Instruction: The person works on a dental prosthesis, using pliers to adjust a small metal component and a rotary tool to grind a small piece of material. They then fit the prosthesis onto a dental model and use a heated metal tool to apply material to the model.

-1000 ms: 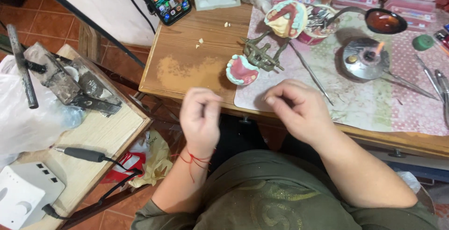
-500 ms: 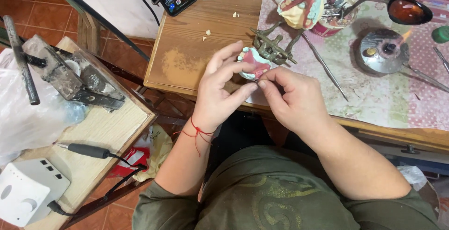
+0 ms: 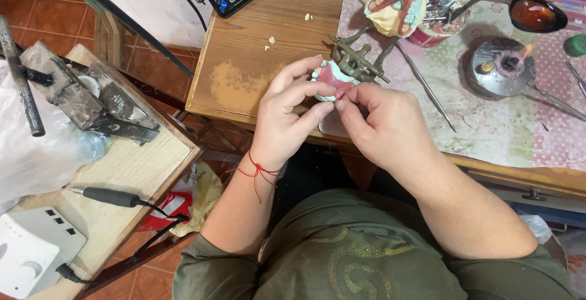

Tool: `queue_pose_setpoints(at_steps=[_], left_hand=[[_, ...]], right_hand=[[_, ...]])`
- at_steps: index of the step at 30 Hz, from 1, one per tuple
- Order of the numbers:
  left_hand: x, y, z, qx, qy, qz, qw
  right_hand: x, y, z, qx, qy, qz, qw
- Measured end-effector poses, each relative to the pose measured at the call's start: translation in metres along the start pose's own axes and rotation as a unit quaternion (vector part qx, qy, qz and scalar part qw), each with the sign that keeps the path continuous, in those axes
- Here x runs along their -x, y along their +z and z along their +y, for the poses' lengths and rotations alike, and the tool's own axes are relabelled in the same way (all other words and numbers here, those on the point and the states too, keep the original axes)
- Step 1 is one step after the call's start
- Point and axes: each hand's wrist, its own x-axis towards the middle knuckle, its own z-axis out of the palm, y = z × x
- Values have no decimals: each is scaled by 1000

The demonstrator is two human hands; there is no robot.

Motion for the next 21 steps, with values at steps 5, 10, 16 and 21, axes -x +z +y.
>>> queue_pose_setpoints(at_steps=[5, 10, 16, 21], left_hand=[[5, 5, -6, -22, 16, 15, 1000], [3, 7, 5, -32, 16, 20, 999], [2, 9, 9, -65, 20, 34, 997], [3, 14, 5, -86, 35, 49, 994]], right_hand=[[1, -12, 9, 27, 20, 14, 999], [11, -6, 32, -64, -2, 55, 996], [4, 13, 35, -242, 36, 15, 969], [-5, 22, 39, -289, 57, -11, 955]])
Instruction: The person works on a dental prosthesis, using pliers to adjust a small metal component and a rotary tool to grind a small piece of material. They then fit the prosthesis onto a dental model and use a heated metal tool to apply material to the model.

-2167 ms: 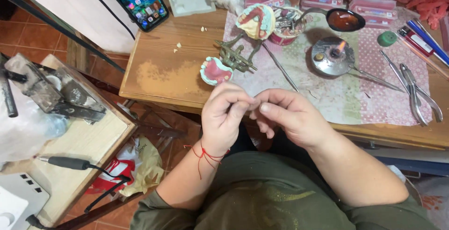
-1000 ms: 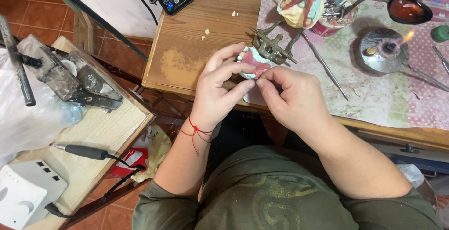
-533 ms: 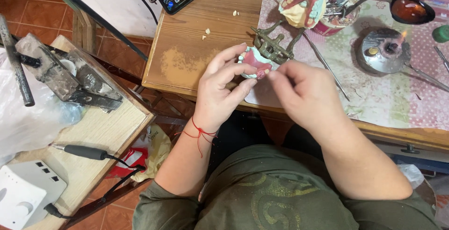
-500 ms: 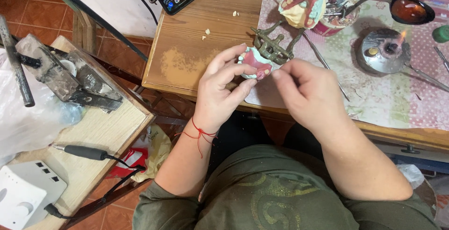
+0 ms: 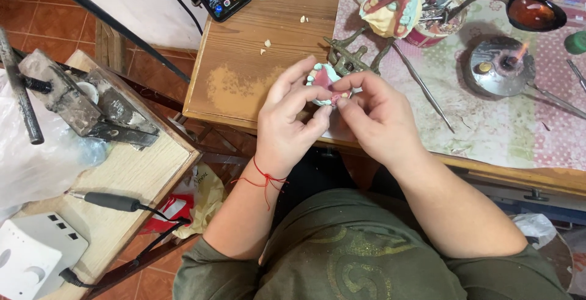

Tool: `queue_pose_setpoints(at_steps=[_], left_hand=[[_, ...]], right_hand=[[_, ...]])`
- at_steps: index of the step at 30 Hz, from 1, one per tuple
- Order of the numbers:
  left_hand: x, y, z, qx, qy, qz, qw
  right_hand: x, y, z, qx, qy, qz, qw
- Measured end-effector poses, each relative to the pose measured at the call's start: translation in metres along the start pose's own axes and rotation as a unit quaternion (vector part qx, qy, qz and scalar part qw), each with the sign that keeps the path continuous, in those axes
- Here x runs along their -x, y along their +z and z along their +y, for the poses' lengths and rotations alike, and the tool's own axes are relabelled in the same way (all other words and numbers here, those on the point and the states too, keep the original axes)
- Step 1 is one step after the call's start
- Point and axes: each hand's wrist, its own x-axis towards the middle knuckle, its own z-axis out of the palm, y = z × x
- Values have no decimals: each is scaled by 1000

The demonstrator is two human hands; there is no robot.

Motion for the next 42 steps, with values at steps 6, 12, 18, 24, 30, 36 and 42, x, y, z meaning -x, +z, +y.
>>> queue_pose_setpoints(at_steps=[6, 12, 18, 24, 30, 36, 42], left_hand=[[-2, 0, -6, -7, 44, -8, 999], [-5, -7, -2, -89, 89, -37, 991], [-3, -5, -1, -102, 81, -38, 991], [-2, -1, 1, -50, 36, -17, 998], [-4, 0, 1, -28, 38, -1, 999], [-2, 8, -11, -66, 55, 23, 996], [-5, 9, -8, -66, 67, 39, 995]], right_hand=[[-4, 1, -3, 36, -12, 8, 999], [-5, 1, -5, 26, -11, 13, 1000], [-4, 1, 0, 27, -20, 12, 999], [-2, 0, -6, 50, -38, 3, 998], [-1, -3, -11, 48, -26, -17, 998], [-2, 3, -21, 77, -27, 4, 997], [-2, 3, -22, 136, -26, 11, 990]])
